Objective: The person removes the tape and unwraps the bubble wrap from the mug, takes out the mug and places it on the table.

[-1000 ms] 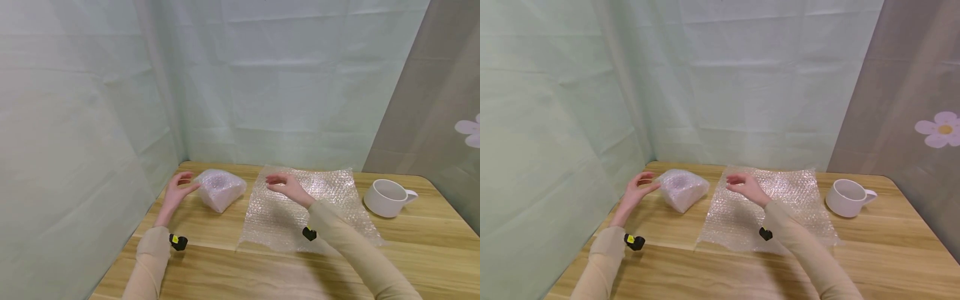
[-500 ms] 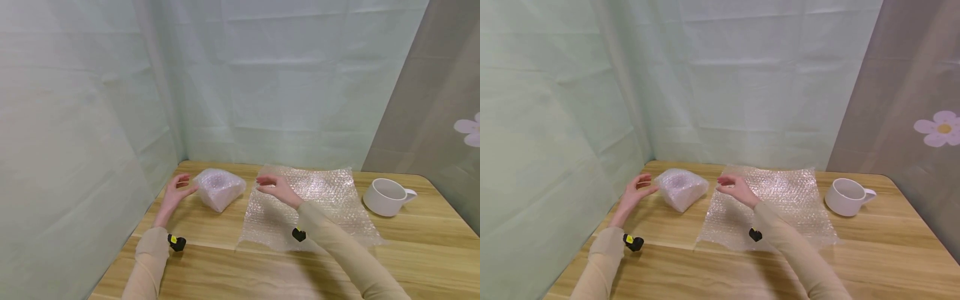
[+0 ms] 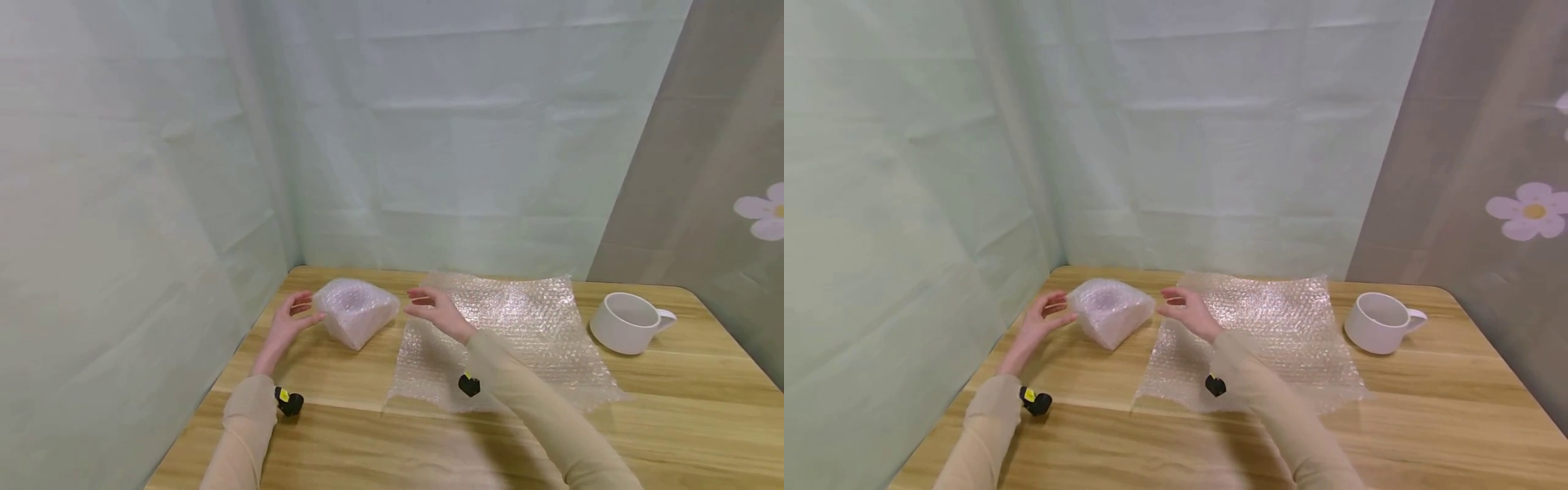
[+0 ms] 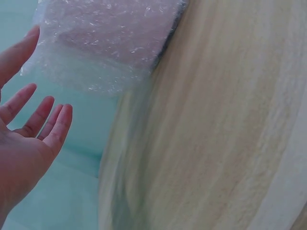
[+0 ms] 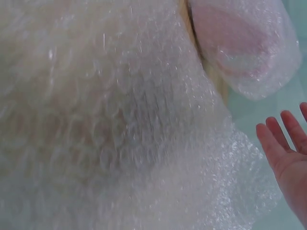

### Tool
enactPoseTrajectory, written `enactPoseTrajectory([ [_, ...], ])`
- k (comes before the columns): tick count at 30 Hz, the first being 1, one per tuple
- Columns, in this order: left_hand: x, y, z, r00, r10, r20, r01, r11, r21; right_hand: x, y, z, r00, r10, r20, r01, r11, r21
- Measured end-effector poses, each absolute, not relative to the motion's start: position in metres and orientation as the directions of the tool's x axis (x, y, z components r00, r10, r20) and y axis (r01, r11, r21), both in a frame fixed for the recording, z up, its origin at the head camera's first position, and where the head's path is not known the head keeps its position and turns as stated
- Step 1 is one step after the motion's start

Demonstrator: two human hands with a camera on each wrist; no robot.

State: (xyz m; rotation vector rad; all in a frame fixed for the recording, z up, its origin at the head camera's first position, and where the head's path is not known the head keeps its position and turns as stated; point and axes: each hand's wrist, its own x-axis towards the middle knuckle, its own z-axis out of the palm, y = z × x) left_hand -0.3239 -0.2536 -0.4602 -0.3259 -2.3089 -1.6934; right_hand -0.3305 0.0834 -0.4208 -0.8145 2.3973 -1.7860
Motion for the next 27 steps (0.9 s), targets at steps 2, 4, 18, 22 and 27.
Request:
enactPoseTrajectory([
  [2,-0.324,-0.253,-0.462,-0.944,0.022,0.33,0.322,0.294,0.9,-0.336,0.08,-0.429,-0.869,-0.421,0.26,-0.374,0.215,-0.902],
  [4,-0.322,-0.251,-0.459,-0.947,0.017,0.319,0.31,0.298,0.903,-0.34,0.077,-0.436,-0.872,-0.413,0.262,-0.376,0.225,-0.899],
  [18,-0.324,-0.247,-0.455,-0.945,0.059,0.322,0.326,0.275,0.905,-0.346,0.059,-0.451,-0.86,-0.386,0.332,-0.446,0.257,-0.857],
  [22,-0.326,-0.246,-0.456,-0.944,0.072,0.322,0.33,0.249,0.911,-0.345,0.053,-0.452,-0.864,-0.398,0.307,-0.426,0.258,-0.867],
  [27,-0.329,-0.244,-0.457,-0.946,0.072,0.315,0.323,0.237,0.916,-0.344,0.049,-0.453,-0.875,-0.394,0.281,-0.404,0.274,-0.873],
])
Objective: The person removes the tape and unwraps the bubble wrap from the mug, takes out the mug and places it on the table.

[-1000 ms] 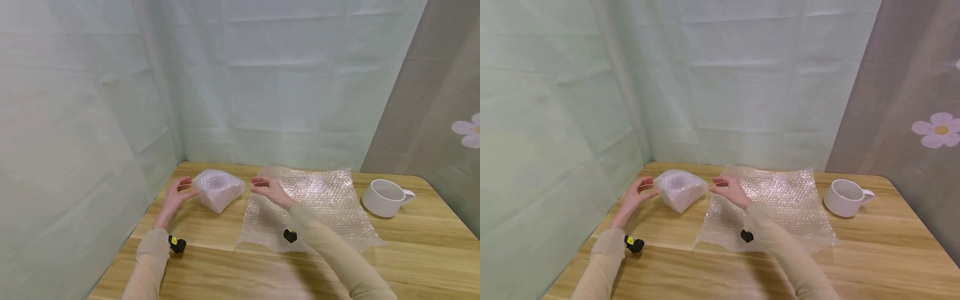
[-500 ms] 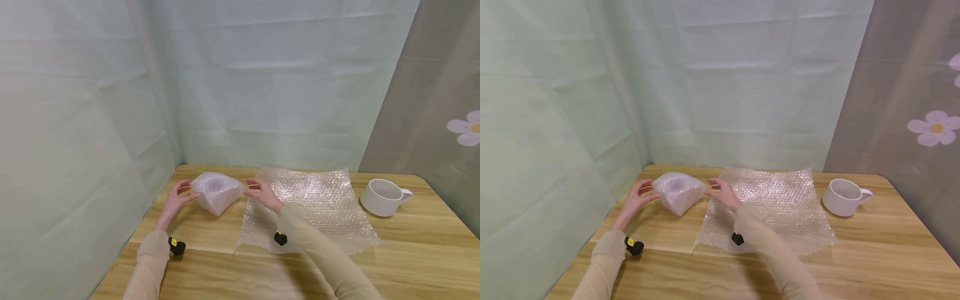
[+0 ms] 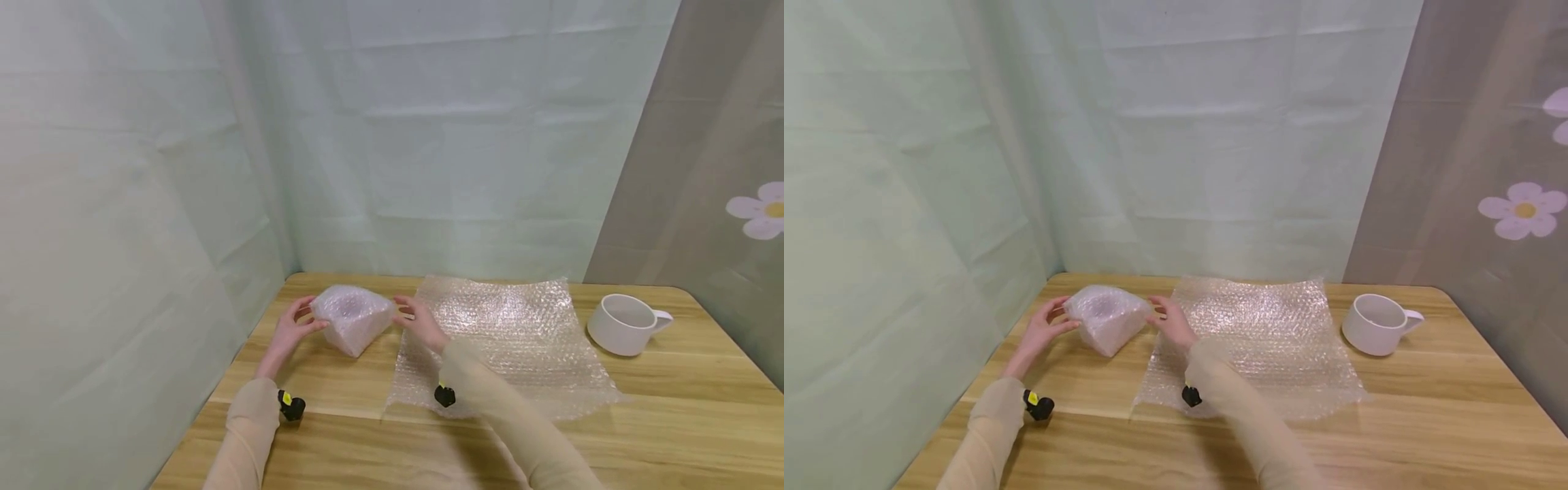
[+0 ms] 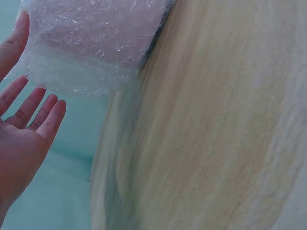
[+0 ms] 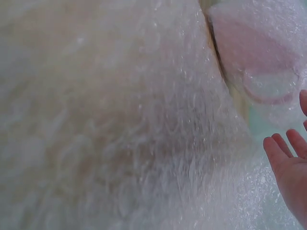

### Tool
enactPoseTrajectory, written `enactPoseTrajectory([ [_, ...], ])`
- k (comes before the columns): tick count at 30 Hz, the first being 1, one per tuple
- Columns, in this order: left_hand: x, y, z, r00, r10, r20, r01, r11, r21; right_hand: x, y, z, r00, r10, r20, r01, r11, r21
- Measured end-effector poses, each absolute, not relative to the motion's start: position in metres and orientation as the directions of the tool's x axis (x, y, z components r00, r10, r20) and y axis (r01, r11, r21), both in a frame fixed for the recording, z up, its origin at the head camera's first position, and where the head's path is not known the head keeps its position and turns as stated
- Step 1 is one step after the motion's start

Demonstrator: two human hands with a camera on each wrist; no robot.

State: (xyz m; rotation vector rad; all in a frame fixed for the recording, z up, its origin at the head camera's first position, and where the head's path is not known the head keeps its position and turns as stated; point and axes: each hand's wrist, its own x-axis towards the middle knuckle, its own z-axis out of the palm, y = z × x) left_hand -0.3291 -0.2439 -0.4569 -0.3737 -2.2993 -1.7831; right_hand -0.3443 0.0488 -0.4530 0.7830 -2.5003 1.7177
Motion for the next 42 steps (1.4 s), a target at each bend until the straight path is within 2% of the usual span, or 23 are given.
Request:
enactPoseTrajectory([
  [10,-0.332,-0.244,-0.458,-0.949,0.097,0.299,0.313,0.193,0.93,-0.334,0.04,-0.441,-0.857,-0.397,0.328,-0.446,0.255,-0.858],
  [14,-0.332,-0.243,-0.457,-0.947,0.101,0.304,0.319,0.203,0.926,-0.346,0.037,-0.452,-0.869,-0.377,0.321,-0.436,0.278,-0.856],
  [22,-0.331,-0.237,-0.453,-0.939,0.079,0.333,0.343,0.201,0.918,-0.348,0.033,-0.448,-0.902,-0.31,0.301,-0.376,0.22,-0.9],
  [34,-0.332,-0.232,-0.45,-0.914,0.02,0.405,0.393,0.291,0.872,-0.347,0.032,-0.439,-0.92,-0.257,0.295,-0.349,0.201,-0.915],
  [42,-0.327,-0.229,-0.442,-0.939,0.011,0.344,0.331,0.304,0.893,-0.346,0.035,-0.437,-0.918,-0.264,0.294,-0.344,0.168,-0.924],
])
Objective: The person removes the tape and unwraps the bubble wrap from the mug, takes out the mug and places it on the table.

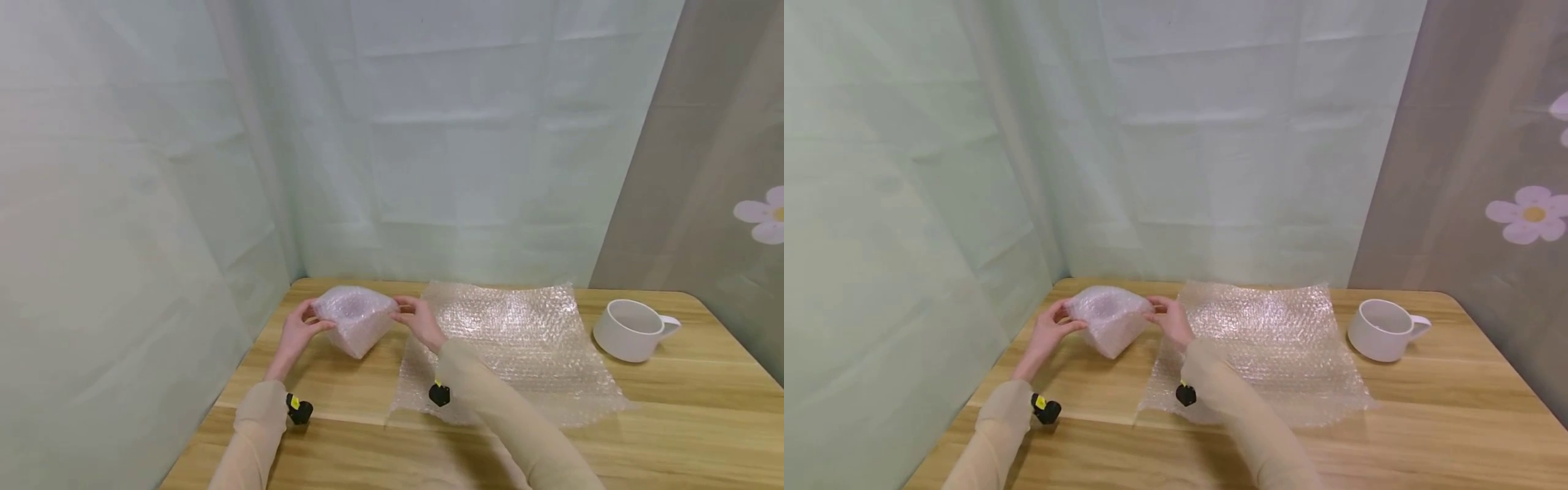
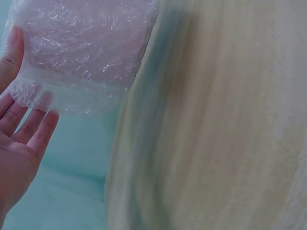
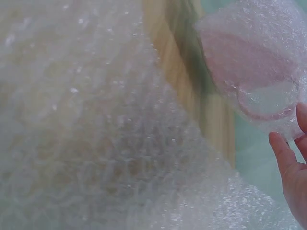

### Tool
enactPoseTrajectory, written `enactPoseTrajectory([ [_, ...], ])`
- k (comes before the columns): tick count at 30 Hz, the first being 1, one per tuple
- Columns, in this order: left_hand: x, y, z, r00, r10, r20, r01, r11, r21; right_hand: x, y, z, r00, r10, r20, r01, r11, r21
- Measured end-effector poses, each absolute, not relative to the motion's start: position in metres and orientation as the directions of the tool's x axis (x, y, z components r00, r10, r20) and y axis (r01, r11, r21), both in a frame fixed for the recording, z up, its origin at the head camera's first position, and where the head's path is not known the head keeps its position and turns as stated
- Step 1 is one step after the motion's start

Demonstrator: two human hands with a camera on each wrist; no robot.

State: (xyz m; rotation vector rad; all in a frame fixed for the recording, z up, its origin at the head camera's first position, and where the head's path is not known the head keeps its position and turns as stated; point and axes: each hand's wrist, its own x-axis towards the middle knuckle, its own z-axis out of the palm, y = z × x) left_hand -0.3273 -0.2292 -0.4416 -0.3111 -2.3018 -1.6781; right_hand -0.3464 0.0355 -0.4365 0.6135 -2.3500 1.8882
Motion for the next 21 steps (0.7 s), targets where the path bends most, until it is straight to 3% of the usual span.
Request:
enactPoseTrajectory([
  [11,-0.308,-0.206,-0.407,-0.922,0.059,0.384,0.385,0.267,0.883,-0.32,0.054,-0.401,-0.935,-0.249,0.251,-0.288,0.121,-0.95],
  [21,-0.301,-0.194,-0.395,-0.911,0.076,0.404,0.408,0.29,0.866,-0.335,0.068,-0.415,-0.948,-0.229,0.219,-0.26,0.163,-0.952],
])
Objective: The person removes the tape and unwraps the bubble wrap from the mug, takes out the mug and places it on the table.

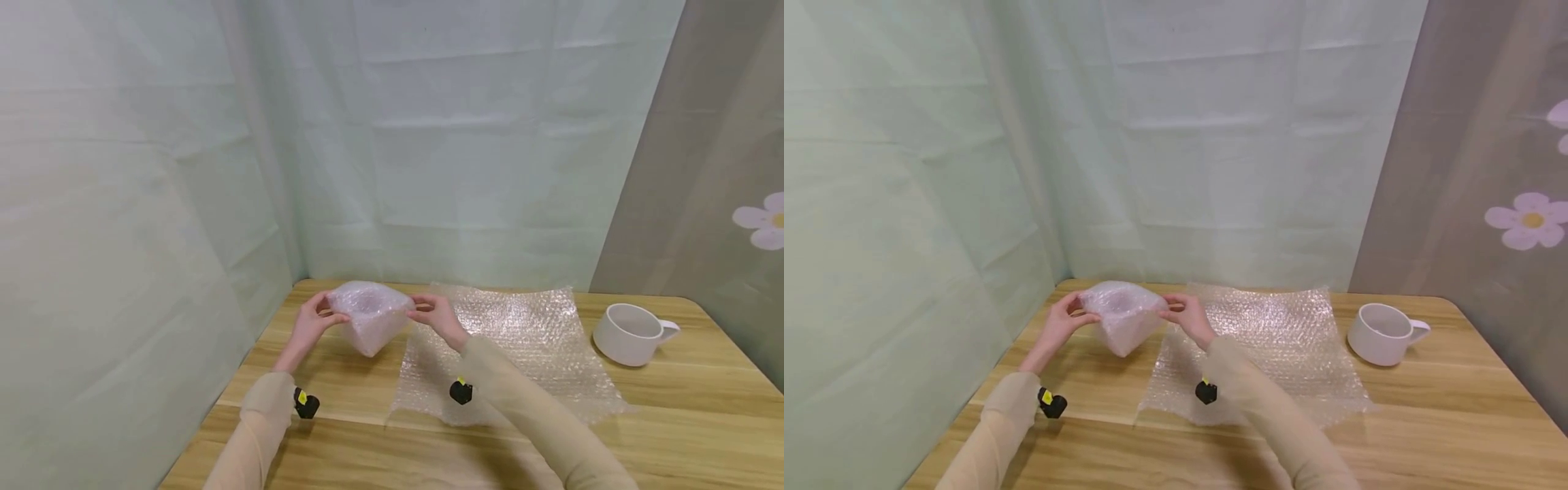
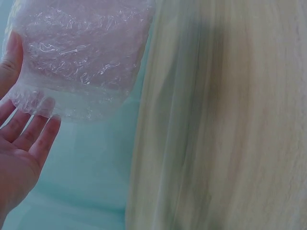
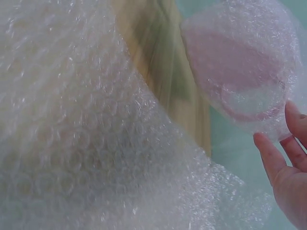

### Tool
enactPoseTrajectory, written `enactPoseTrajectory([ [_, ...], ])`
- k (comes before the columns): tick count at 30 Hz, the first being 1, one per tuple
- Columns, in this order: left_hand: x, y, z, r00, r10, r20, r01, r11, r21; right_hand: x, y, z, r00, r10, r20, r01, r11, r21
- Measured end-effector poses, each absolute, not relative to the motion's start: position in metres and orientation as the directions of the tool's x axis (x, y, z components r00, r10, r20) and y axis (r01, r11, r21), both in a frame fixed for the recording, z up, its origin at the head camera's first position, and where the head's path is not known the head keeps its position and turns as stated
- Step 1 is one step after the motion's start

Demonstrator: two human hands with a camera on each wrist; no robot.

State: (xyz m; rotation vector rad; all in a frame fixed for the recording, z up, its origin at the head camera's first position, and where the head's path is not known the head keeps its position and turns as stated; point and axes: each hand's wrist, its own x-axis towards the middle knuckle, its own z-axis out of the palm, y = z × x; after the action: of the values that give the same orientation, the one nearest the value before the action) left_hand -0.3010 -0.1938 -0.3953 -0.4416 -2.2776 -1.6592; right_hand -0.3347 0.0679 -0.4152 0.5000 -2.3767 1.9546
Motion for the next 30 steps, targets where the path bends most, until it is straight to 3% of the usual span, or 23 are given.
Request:
enactPoseTrajectory([
  [9,-0.314,-0.189,-0.406,-0.902,0.109,0.418,0.431,0.287,0.855,-0.317,0.084,-0.396,-0.933,-0.26,0.247,-0.286,0.121,-0.951],
  [18,-0.303,-0.169,-0.382,-0.906,0.132,0.402,0.423,0.257,0.869,-0.332,0.103,-0.406,-0.926,-0.269,0.265,-0.305,0.118,-0.945],
  [30,-0.327,-0.161,-0.396,-0.897,0.16,0.411,0.44,0.273,0.855,-0.331,0.122,-0.401,-0.926,-0.256,0.279,-0.31,0.09,-0.946],
])
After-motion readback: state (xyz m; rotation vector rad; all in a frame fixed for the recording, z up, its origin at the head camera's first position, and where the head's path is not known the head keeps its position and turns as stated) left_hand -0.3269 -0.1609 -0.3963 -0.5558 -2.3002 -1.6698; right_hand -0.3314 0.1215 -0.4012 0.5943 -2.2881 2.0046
